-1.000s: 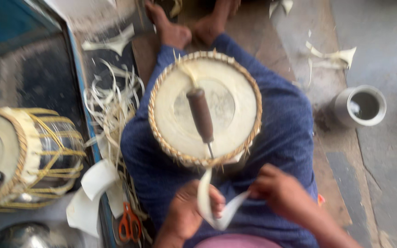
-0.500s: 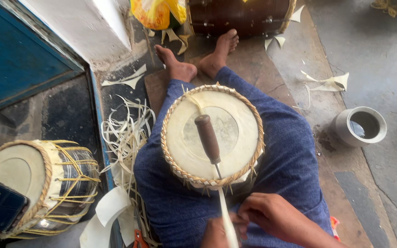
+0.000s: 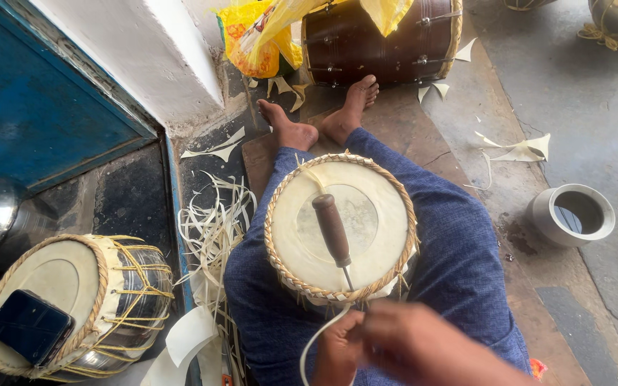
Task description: The person weaves a white strap into the rim of a drum using a pointed metal tool, pulling the material through the edge while seated on the floor.
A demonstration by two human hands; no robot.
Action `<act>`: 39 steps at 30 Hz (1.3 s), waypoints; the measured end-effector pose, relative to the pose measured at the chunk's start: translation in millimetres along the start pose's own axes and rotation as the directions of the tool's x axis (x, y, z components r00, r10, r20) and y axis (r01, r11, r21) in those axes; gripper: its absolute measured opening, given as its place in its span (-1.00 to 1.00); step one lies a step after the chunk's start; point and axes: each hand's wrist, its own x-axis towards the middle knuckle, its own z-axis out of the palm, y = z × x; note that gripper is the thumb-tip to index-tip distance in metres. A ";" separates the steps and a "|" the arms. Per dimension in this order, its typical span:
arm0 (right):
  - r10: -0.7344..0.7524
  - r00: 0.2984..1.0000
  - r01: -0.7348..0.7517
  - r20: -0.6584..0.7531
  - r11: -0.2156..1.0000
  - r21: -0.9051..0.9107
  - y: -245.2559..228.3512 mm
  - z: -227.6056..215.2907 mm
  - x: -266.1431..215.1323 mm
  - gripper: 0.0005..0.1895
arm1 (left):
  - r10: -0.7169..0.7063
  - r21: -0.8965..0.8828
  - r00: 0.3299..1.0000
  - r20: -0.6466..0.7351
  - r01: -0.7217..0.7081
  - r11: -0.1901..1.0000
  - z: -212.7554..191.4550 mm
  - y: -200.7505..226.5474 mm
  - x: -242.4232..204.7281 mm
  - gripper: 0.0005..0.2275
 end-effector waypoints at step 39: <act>0.293 0.793 -0.005 -0.533 0.879 0.477 56.5 0.6 155.2 -0.84 | 0.284 0.325 0.806 -0.519 -0.121 0.938 -23.5 -43.8 10.5 -0.86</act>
